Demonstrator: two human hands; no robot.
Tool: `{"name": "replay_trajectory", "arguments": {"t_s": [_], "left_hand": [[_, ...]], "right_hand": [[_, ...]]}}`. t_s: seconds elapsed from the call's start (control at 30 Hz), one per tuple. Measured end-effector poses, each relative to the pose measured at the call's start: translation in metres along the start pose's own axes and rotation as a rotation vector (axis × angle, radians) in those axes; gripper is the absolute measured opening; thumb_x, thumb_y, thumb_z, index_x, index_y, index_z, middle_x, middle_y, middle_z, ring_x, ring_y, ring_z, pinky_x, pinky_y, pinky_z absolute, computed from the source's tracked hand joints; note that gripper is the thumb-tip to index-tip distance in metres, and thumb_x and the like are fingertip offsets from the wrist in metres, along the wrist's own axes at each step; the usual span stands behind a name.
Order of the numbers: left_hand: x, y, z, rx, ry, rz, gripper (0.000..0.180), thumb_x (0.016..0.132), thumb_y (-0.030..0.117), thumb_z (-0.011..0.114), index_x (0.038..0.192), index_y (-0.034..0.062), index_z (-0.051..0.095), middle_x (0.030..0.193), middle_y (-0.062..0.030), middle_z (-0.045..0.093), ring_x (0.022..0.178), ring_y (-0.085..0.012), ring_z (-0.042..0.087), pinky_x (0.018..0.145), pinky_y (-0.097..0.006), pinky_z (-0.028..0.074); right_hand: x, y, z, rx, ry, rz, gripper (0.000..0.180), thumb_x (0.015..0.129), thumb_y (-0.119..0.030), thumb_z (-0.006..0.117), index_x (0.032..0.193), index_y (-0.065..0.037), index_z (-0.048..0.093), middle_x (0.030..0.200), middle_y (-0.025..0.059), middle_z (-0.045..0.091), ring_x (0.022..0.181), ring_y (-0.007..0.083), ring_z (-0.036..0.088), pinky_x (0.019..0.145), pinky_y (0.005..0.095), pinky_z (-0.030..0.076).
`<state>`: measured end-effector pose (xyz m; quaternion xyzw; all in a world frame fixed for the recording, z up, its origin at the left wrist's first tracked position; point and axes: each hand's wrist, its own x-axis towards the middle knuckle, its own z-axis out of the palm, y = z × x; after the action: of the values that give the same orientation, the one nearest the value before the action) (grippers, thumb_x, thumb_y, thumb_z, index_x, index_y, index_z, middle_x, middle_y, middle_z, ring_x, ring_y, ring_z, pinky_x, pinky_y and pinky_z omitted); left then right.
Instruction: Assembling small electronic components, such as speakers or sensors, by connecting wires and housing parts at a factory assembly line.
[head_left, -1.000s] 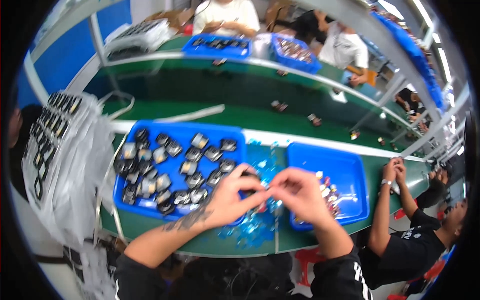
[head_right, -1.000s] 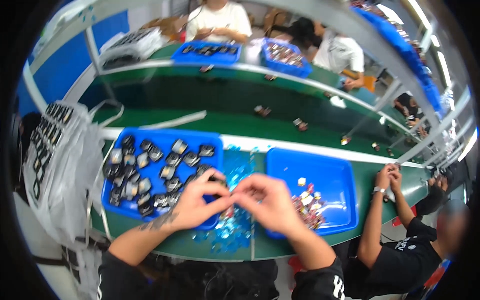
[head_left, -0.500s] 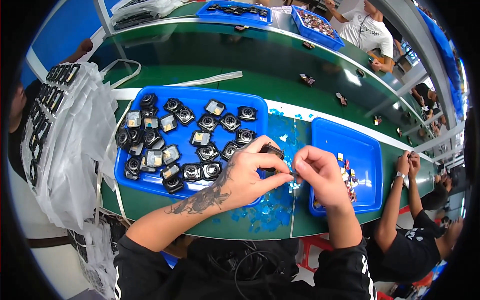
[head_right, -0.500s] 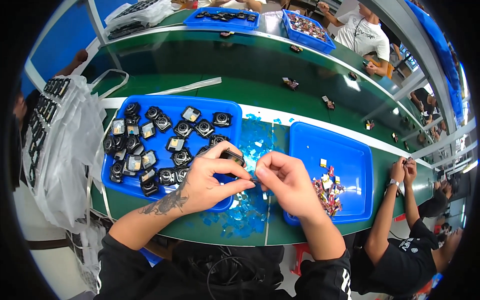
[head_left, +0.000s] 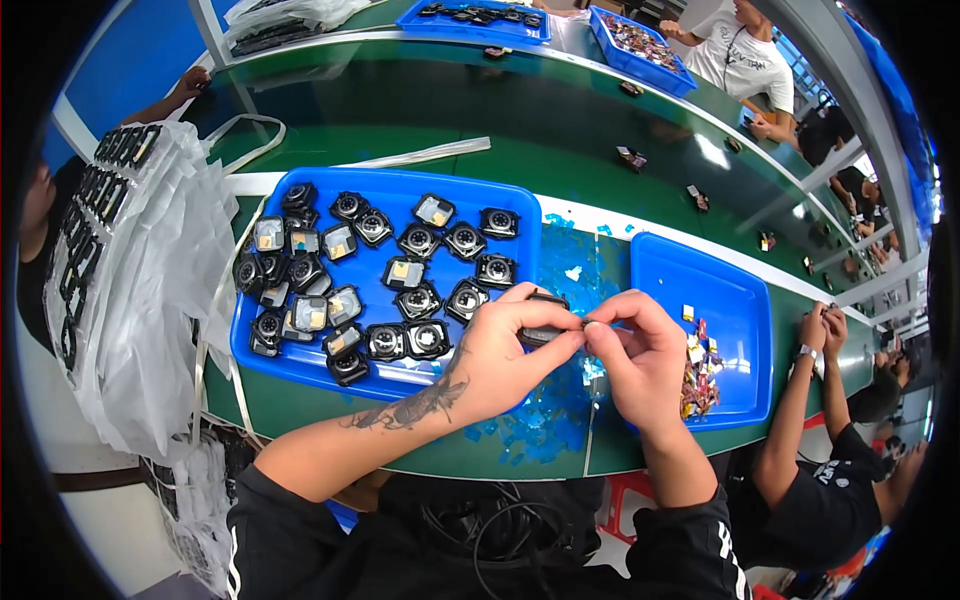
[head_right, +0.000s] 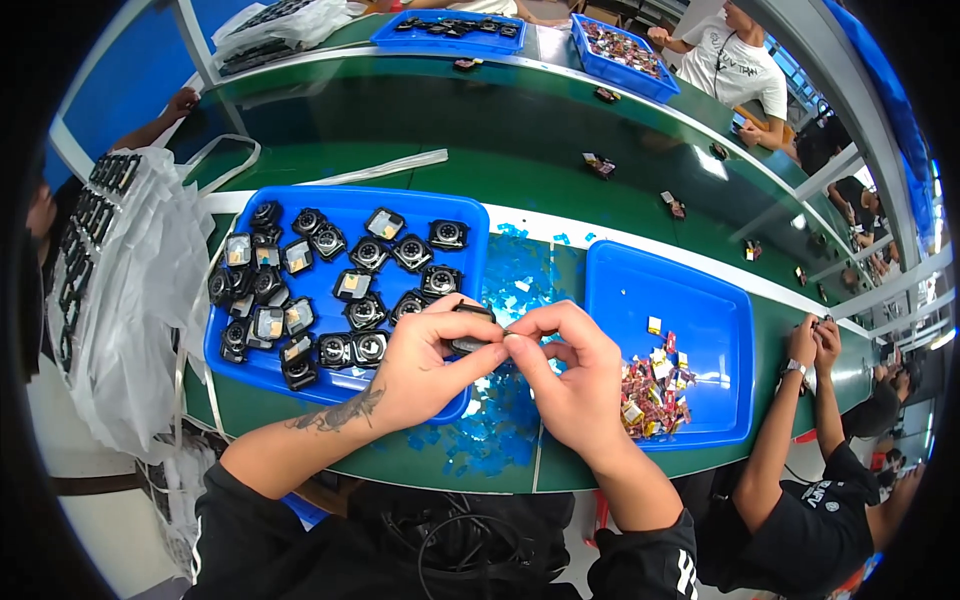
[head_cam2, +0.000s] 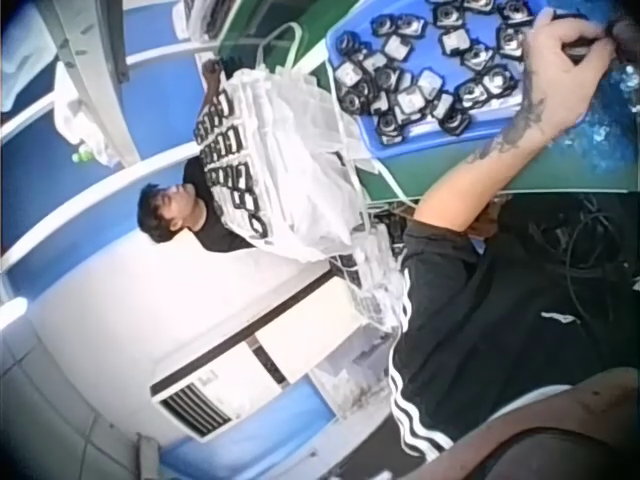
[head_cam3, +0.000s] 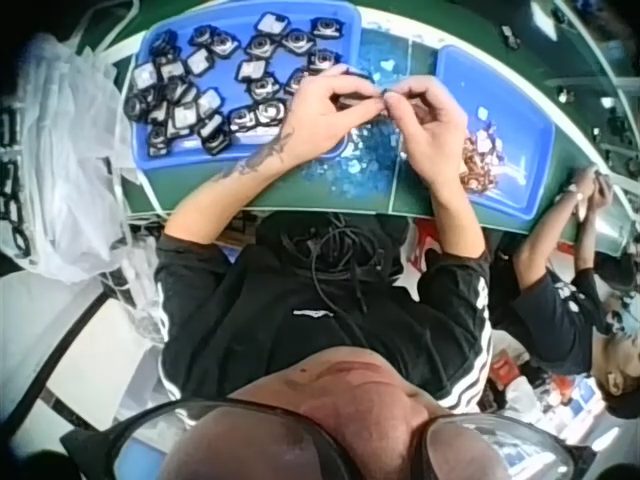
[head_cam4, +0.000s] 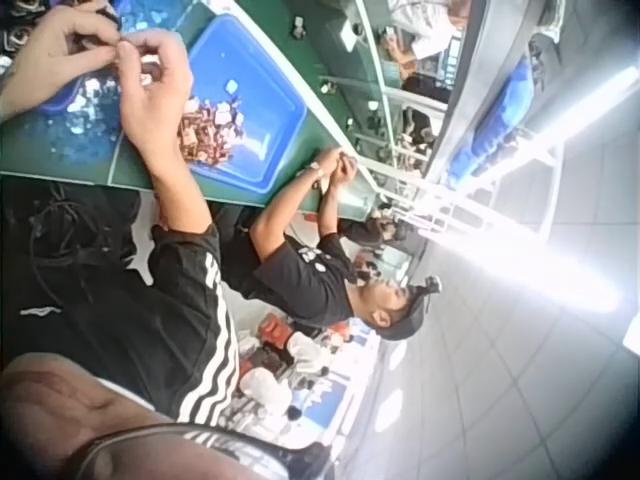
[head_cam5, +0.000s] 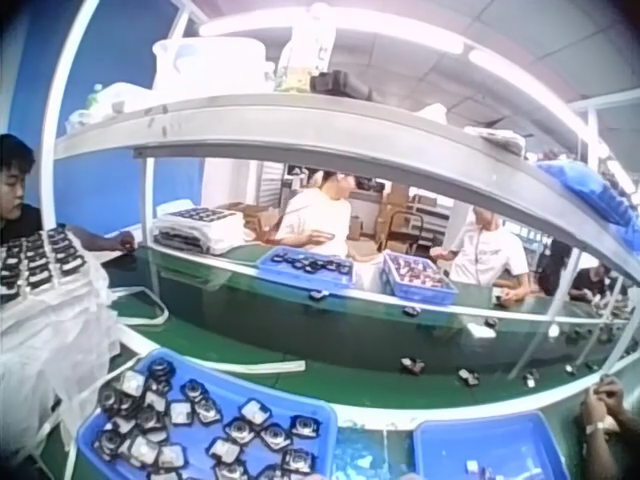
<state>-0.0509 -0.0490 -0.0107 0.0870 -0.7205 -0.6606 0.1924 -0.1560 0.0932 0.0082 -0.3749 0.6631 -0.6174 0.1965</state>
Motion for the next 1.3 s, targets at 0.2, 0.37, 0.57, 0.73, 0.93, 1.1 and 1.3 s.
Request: {"name": "replay_trajectory", "arguments": {"t_s": [0.2, 0.37, 0.57, 0.73, 0.93, 1.1, 1.3], "left_hand": [[-0.002, 0.001, -0.002, -0.324, -0.069, -0.053, 0.052, 0.094, -0.007, 0.042, 0.145, 0.0061, 0.037, 0.121, -0.0081, 0.053, 0.107, -0.0137, 0.056, 0.090, -0.026, 0.049], [-0.005, 0.001, 0.005, -0.478, -0.069, -0.078, 0.059, 0.092, -0.010, 0.043, 0.148, 0.0008, 0.027, 0.134, -0.0156, 0.049, 0.123, -0.0181, 0.050, 0.105, -0.031, 0.040], [-0.007, 0.001, 0.012, -0.494, -0.120, -0.085, 0.055, 0.092, -0.010, 0.045, 0.145, -0.0052, 0.029, 0.139, -0.0187, 0.046, 0.129, -0.0223, 0.047, 0.108, -0.034, 0.039], [-0.008, -0.004, 0.014, -0.476, -0.120, -0.074, 0.054, 0.093, -0.011, 0.045, 0.144, -0.0056, 0.030, 0.139, -0.0192, 0.046, 0.128, -0.0223, 0.048, 0.107, -0.033, 0.040], [-0.012, -0.007, 0.017, -0.383, -0.107, -0.030, 0.052, 0.093, -0.010, 0.043, 0.144, -0.0030, 0.033, 0.139, -0.0166, 0.048, 0.126, -0.0203, 0.051, 0.102, -0.030, 0.044], [-0.015, -0.005, 0.021, -0.327, -0.084, -0.019, 0.050, 0.093, -0.009, 0.043, 0.143, -0.0039, 0.035, 0.137, -0.0176, 0.050, 0.122, -0.0193, 0.054, 0.102, -0.030, 0.044], [-0.008, -0.005, 0.016, -0.302, -0.165, -0.012, 0.049, 0.093, -0.010, 0.043, 0.141, -0.0040, 0.036, 0.135, -0.0177, 0.050, 0.122, -0.0194, 0.054, 0.099, -0.030, 0.044]], "right_hand": [[-0.002, -0.001, -0.003, -0.177, 0.117, -0.129, 0.008, 0.089, 0.002, 0.062, 0.096, 0.002, 0.061, 0.091, 0.0077, 0.063, 0.076, 0.0100, 0.059, 0.063, 0.0226, 0.050], [0.002, -0.014, 0.004, -0.339, 0.026, -0.088, 0.012, 0.083, 0.002, 0.068, 0.095, 0.000, 0.066, 0.083, 0.0065, 0.065, 0.065, 0.0097, 0.057, 0.056, 0.0226, 0.045], [0.002, -0.015, 0.006, -0.420, 0.091, -0.056, 0.012, 0.076, 0.003, 0.073, 0.085, -0.003, 0.067, 0.071, 0.0071, 0.064, 0.051, 0.0138, 0.051, 0.050, 0.0264, 0.043], [0.003, -0.011, 0.007, -0.451, 0.086, -0.162, 0.010, 0.077, 0.003, 0.072, 0.084, -0.001, 0.067, 0.072, 0.0043, 0.063, 0.054, 0.0099, 0.047, 0.049, 0.0240, 0.037], [0.002, -0.015, 0.006, -0.513, 0.065, -0.156, 0.010, 0.076, 0.001, 0.072, 0.082, -0.003, 0.066, 0.067, 0.0067, 0.061, 0.052, 0.0154, 0.050, 0.048, 0.0280, 0.041], [0.000, -0.016, 0.006, -0.521, 0.052, -0.154, 0.012, 0.075, 0.001, 0.072, 0.079, -0.003, 0.063, 0.066, 0.0063, 0.059, 0.053, 0.0172, 0.050, 0.052, 0.0284, 0.042], [0.002, -0.012, -0.005, -0.716, 0.048, -0.118, 0.016, 0.074, 0.001, 0.073, 0.080, -0.003, 0.059, 0.072, 0.0054, 0.056, 0.066, 0.0193, 0.054, 0.066, 0.0279, 0.046]]}}
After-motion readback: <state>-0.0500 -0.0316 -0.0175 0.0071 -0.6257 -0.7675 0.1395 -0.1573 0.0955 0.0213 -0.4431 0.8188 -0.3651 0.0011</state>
